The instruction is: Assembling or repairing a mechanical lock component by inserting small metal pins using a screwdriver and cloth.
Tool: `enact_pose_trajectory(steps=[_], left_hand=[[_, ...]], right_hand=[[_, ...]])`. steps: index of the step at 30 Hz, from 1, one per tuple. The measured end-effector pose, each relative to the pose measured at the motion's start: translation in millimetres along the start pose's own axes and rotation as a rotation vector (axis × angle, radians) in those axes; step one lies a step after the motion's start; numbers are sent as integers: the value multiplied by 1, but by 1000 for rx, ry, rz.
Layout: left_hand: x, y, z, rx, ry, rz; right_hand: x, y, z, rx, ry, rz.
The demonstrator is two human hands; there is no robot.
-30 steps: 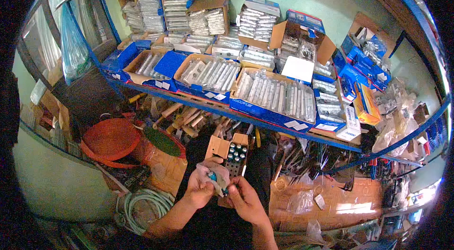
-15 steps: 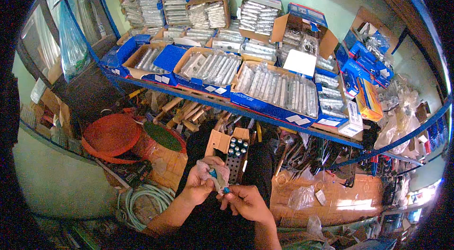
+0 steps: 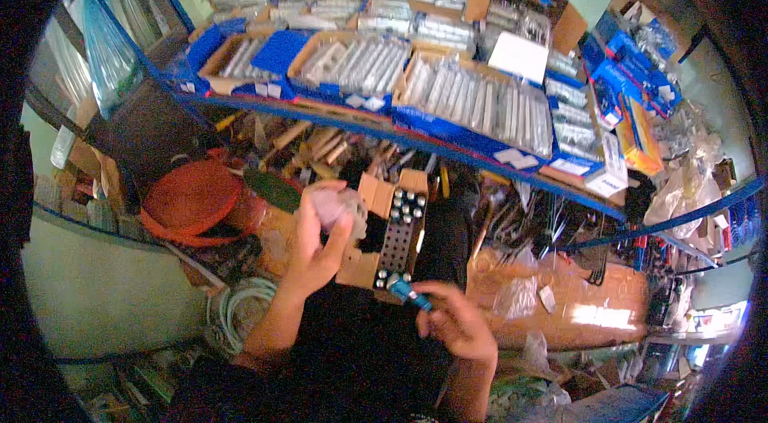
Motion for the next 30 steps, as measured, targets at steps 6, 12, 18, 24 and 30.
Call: enact_pose_trajectory(steps=[6,12,18,24,30], left_hand=[[7,26,-10,3,44,365],[17,71,-21,-63,26,279],[24,92,-28,112,-122,430],[25,91,-30,85,-136,466],[23,90,-30,93,-154,413]], right_hand=[[-39,-1,-2,-164,-394,40],[-50,0,13,-378,-610,-1],[-50,6,38,-449,-737,-238],[-47,30,55,-430,-728,-174],[-43,45,79,-182,-632,-311]])
Point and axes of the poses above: each hand's wrist, its own z-axis towards the middle knuckle, its own x-axis out of the palm, y = z × x, the point moved 4 cm from there along z, towards the middle knuckle, and after that the axes turned 2 degrees about y, right-handed, at the moved point
